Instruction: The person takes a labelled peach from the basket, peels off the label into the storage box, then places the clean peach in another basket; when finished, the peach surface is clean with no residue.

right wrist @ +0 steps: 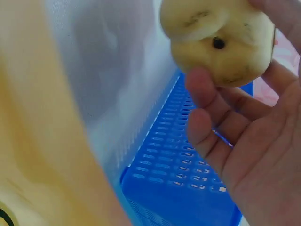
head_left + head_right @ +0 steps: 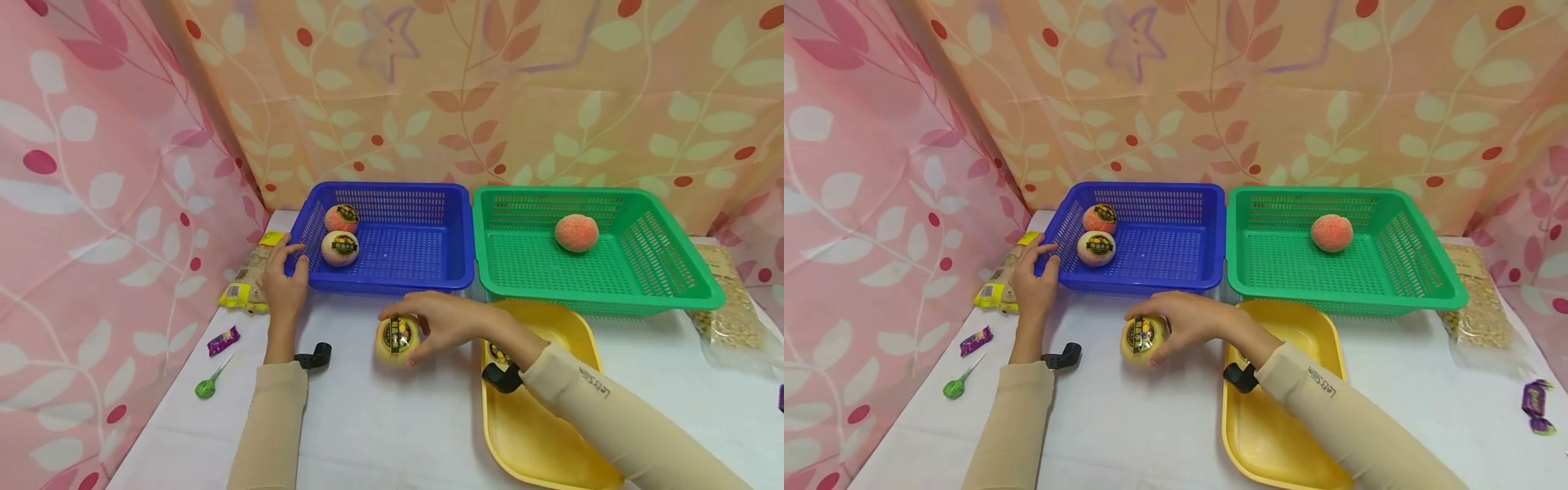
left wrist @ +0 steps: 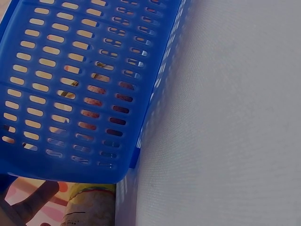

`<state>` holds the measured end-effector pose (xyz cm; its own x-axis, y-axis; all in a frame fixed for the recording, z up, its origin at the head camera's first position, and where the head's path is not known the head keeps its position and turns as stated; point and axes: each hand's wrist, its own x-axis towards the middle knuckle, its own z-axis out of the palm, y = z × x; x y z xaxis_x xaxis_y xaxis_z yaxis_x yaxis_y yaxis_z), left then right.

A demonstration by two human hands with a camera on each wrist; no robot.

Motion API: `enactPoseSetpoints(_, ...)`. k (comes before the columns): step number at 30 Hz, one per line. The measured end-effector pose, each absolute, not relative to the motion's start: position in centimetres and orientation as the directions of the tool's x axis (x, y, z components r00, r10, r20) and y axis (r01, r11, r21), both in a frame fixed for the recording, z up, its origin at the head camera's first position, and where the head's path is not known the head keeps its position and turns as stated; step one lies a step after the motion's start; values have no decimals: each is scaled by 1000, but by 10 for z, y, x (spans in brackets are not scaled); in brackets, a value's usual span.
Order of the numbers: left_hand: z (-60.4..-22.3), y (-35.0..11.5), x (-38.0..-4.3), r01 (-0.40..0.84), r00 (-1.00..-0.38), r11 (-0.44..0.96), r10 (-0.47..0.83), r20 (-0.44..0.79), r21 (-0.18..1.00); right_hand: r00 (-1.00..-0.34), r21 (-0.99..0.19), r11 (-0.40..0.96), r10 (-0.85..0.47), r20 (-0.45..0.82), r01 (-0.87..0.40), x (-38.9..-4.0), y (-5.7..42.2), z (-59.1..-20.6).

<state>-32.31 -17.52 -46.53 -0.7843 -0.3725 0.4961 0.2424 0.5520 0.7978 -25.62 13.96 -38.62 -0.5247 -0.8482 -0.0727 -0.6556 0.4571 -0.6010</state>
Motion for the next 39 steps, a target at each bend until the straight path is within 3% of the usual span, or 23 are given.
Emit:
enactPoseSetpoints(8, -464, -174, -325, 233, -794, 554, -366, 486, 799, -500, -618, 461, -857, -125, -637, -263, 149, -397)
enactPoseSetpoints(20, -446, -167, -321, 220, -795, 613, -338, 504, 759, -527, -606, 541, -820, -224, -583, -267, 152, -402)
enactPoseSetpoints(25, -413, -152, -307, 383, -702, 647, -259, 663, 659, -525, -578, 564, -812, -256, -590, -267, 149, -396)
enactPoseSetpoints(29, -387, -137, -287, 569, -717, 548, -34, 696, 613, -527, -554, 585, -801, -282, -592, -267, 147, -392)
enactPoseSetpoints(32, -376, -129, -274, 599, -792, 460, 217, 571, 656, -530, -544, 592, -798, -288, -595, -267, 146, -391)
enactPoseSetpoints(35, -373, -123, -265, 519, -839, 480, 441, 317, 707, -531, -551, 590, -798, -286, -590, -266, 148, -392)
enactPoseSetpoints(39, -379, -120, -260, 377, -805, 601, 589, -72, 705, -535, -559, 585, -799, -273, -588, -264, 150, -394)
